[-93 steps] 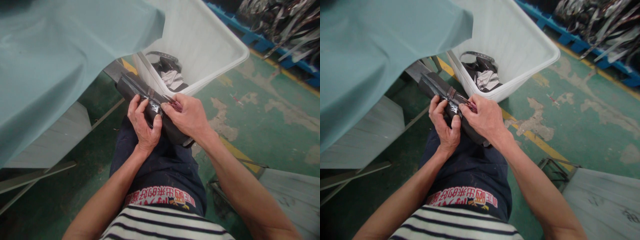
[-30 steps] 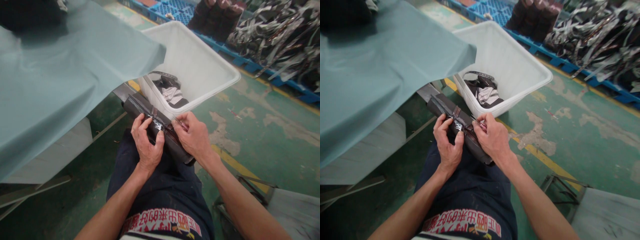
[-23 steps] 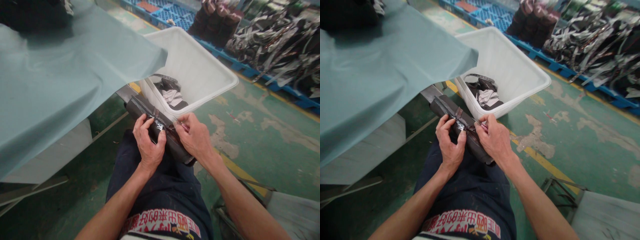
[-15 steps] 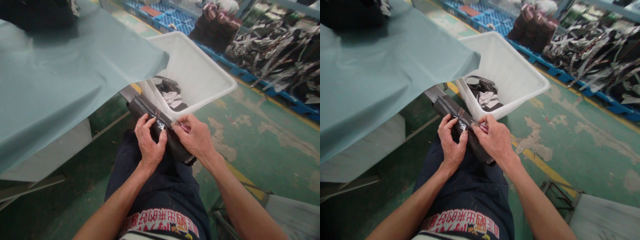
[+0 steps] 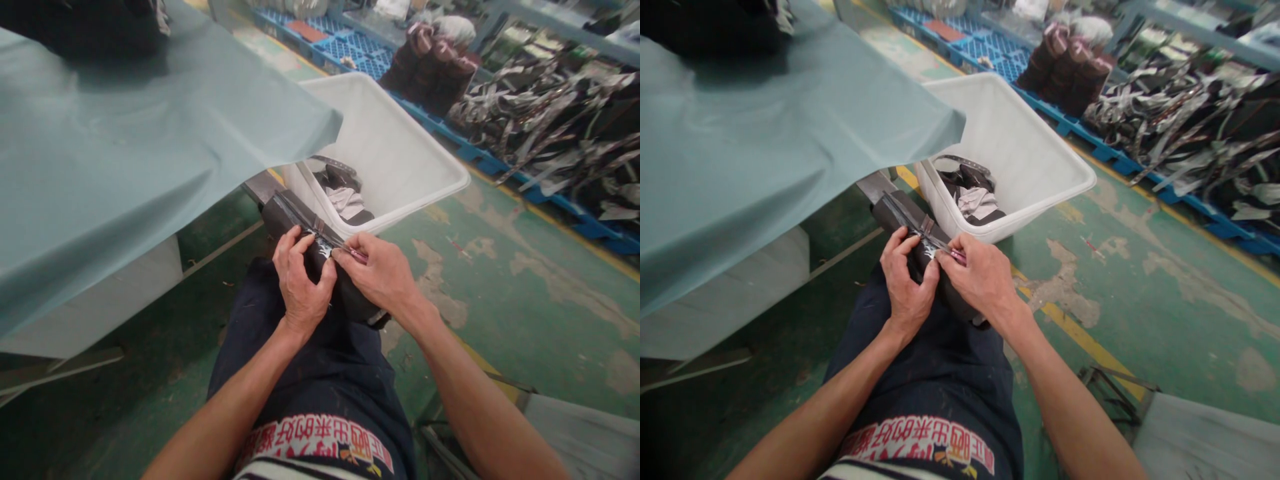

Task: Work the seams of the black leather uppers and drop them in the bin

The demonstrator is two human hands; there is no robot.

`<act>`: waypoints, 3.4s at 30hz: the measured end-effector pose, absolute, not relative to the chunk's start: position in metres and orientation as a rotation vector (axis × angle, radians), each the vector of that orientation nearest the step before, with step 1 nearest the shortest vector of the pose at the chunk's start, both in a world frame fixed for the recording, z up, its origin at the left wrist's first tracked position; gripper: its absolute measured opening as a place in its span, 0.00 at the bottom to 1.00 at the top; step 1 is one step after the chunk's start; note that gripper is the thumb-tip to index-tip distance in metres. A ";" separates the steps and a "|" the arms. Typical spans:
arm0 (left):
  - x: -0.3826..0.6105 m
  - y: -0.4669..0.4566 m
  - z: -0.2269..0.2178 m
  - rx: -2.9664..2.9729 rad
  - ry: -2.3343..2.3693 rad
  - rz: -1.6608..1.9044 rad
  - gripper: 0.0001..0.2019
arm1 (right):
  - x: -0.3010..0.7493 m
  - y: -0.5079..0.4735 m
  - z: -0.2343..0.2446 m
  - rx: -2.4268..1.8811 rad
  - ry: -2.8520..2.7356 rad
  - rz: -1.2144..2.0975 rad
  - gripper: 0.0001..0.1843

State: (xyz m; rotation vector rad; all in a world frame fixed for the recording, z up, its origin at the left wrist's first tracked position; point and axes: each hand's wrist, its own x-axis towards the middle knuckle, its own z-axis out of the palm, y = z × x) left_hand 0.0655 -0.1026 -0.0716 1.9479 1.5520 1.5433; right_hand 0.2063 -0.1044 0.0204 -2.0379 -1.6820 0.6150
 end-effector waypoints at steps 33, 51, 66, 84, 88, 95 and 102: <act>0.055 -0.103 -0.071 2.052 1.540 1.422 0.24 | 0.224 -0.107 0.008 -1.773 -1.784 0.706 0.11; 0.049 -0.099 -0.071 2.093 1.524 1.404 0.22 | 0.217 -0.105 0.004 -1.850 -1.729 0.587 0.08; 0.046 -0.100 -0.068 2.103 1.516 1.393 0.19 | 0.216 -0.105 0.005 -1.873 -1.704 0.577 0.10; 0.044 -0.098 -0.070 2.139 1.491 1.367 0.21 | 0.213 -0.109 0.000 -1.833 -1.511 0.553 0.11; 0.044 -0.098 -0.072 2.110 1.466 1.379 0.21 | 0.211 -0.110 -0.003 -1.774 -1.439 0.521 0.13; 0.047 -0.100 -0.075 2.090 1.450 1.412 0.21 | 0.215 -0.112 -0.009 -1.678 -1.212 0.593 0.13; 0.050 -0.098 -0.076 2.055 1.432 1.456 0.19 | 0.226 -0.119 -0.028 -1.723 -1.056 0.750 0.16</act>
